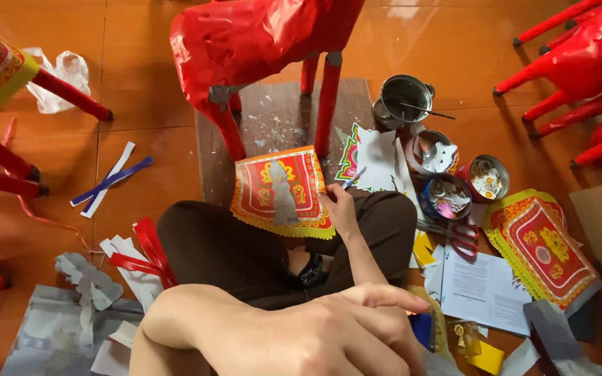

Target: Decorating paper-mache horses by gluing on colorful paper patterns and manes.

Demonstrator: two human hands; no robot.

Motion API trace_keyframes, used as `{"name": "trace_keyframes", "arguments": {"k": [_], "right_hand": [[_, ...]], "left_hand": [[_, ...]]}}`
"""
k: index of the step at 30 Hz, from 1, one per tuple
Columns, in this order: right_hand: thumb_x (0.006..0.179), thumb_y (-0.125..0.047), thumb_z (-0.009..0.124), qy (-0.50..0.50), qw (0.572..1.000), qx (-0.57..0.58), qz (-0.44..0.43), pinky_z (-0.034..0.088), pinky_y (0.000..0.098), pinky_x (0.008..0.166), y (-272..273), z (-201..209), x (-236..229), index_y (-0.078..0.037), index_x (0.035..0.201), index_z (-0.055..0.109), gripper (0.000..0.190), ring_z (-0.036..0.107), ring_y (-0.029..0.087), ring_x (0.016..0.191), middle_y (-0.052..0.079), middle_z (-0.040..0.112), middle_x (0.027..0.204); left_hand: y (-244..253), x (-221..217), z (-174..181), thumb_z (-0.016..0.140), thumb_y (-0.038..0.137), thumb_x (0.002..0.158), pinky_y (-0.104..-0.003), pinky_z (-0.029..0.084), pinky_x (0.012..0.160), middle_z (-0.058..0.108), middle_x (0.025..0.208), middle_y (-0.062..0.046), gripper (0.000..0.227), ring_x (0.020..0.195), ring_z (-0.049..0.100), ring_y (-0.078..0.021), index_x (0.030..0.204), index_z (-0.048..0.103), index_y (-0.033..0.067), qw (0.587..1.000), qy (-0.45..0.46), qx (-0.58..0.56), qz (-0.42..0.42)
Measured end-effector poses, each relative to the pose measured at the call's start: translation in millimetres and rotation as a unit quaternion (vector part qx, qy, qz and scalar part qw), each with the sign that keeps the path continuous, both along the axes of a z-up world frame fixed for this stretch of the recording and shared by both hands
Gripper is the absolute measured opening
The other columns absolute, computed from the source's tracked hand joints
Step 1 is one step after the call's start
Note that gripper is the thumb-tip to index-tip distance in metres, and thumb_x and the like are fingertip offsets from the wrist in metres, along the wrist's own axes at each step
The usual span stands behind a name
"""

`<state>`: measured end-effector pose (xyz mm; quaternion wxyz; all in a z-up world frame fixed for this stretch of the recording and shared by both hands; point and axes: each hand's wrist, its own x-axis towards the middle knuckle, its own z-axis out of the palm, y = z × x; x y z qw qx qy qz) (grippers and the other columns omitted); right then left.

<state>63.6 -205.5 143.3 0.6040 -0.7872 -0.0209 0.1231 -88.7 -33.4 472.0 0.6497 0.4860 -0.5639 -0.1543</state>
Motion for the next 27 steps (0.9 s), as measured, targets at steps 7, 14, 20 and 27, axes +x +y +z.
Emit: {"name": "trace_keyframes", "arguments": {"k": [7, 14, 20, 27], "right_hand": [[0.092, -0.024, 0.064, -0.055, 0.998, -0.020, 0.008, 0.049, 0.0275, 0.060, 6, 16, -4, -0.007, 0.091, 0.058, 0.018, 0.064, 0.014, 0.077, 0.007, 0.069, 0.091], [0.096, -0.017, 0.062, -0.185, 0.978, -0.080, 0.063, 0.036, 0.0265, 0.051, 16, 45, -18, -0.006, 0.089, 0.059, 0.013, 0.044, 0.009, 0.054, 0.003, 0.063, 0.078], [0.092, -0.009, 0.065, -0.314, 0.940, -0.115, 0.070, 0.046, 0.0312, 0.057, 19, 50, -20, -0.003, 0.092, 0.059, 0.009, 0.063, 0.019, 0.071, 0.010, 0.066, 0.083], [0.093, -0.012, 0.065, -0.341, 0.927, -0.131, 0.088, 0.046, 0.0335, 0.068, 23, 70, -27, -0.001, 0.093, 0.060, 0.012, 0.058, 0.023, 0.078, 0.010, 0.063, 0.086]], "left_hand": [[-24, -19, -9, 0.023, 0.048, 0.103, -0.046, 0.026, 0.127, 0.046, 0.118, -0.015, 0.055, 0.114, 0.047, -0.0281, 0.121, 0.026, -0.0031, 0.992, 0.113, -0.001, -0.051], [-30, -30, -4, 0.006, 0.045, 0.111, -0.062, 0.024, 0.130, 0.041, 0.105, -0.024, 0.061, 0.104, 0.046, -0.0431, 0.098, 0.038, -0.0061, 0.998, -0.038, -0.049, 0.023], [-45, -33, -21, 0.010, 0.039, 0.112, -0.059, 0.022, 0.134, 0.041, 0.100, -0.016, 0.053, 0.100, 0.048, -0.0347, 0.109, 0.037, -0.0061, 0.998, -0.008, -0.042, 0.035], [-27, -35, -20, 0.017, 0.021, 0.110, -0.054, 0.029, 0.131, 0.054, 0.122, -0.014, 0.046, 0.122, 0.056, -0.0294, 0.115, 0.055, -0.0041, 0.913, -0.310, 0.094, 0.246]]}}
